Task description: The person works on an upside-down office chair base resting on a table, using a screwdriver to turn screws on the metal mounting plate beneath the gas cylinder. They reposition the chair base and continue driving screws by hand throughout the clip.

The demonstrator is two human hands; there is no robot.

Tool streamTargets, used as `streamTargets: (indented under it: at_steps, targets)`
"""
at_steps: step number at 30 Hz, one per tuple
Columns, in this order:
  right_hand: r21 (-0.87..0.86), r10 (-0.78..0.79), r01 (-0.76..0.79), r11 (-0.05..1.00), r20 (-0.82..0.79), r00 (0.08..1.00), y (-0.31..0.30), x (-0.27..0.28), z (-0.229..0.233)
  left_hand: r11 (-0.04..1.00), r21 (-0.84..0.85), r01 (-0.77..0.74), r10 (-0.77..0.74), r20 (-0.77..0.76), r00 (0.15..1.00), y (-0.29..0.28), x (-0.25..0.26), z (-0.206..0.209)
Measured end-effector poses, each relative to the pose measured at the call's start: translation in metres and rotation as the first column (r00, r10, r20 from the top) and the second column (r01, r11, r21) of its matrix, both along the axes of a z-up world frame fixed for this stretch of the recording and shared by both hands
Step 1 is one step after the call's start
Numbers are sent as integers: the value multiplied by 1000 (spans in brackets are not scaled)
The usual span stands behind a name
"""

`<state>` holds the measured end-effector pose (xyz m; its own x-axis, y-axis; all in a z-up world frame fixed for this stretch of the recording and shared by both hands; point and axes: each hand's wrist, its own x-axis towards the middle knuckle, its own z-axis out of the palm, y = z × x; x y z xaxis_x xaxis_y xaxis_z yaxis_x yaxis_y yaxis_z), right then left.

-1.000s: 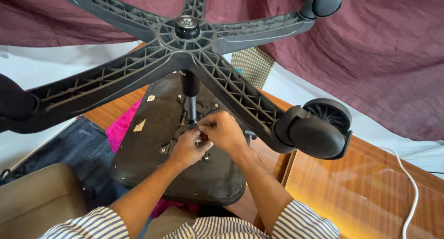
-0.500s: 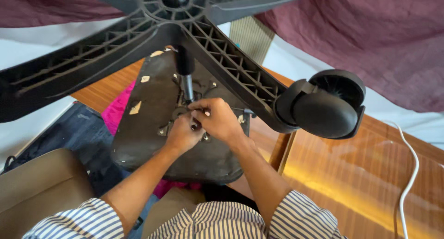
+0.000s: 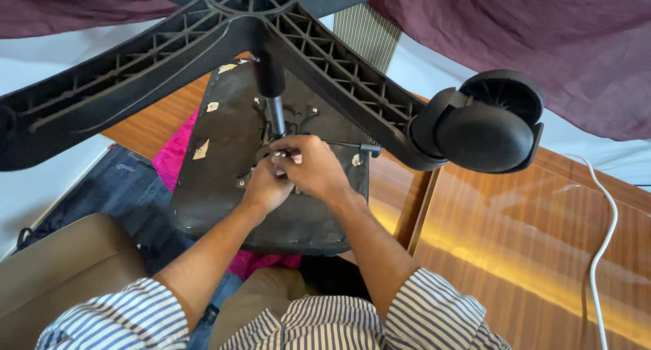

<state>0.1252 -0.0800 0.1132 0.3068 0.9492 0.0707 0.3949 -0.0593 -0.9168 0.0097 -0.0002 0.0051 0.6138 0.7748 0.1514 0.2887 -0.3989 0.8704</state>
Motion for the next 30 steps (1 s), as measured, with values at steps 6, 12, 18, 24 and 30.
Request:
streamTargets:
  at_steps: [6, 12, 18, 24, 30]
  targets:
    - [-73, -169, 180, 981, 129, 977, -2, -3, 6, 985, 30, -167, 169, -63, 984, -10, 0, 17]
    - [-19, -201, 207, 978, 169, 965, -2, -3, 2, 996, -23, -83, 75, -248, 966, -3, 6, 17]
    - [-20, -117, 121, 992, 142, 983, 0, -1, 1, 997, 2, -73, 72, -174, 982, 1, 3, 19]
    - [-108, -213, 230, 967, 151, 965, 0, 1, 11, 980, -23, -199, 198, -50, 979, -15, 4, 25]
    - [28, -113, 111, 993, 151, 982, -3, 6, 2, 997, -7, -80, 80, -11, 997, -12, 4, 25]
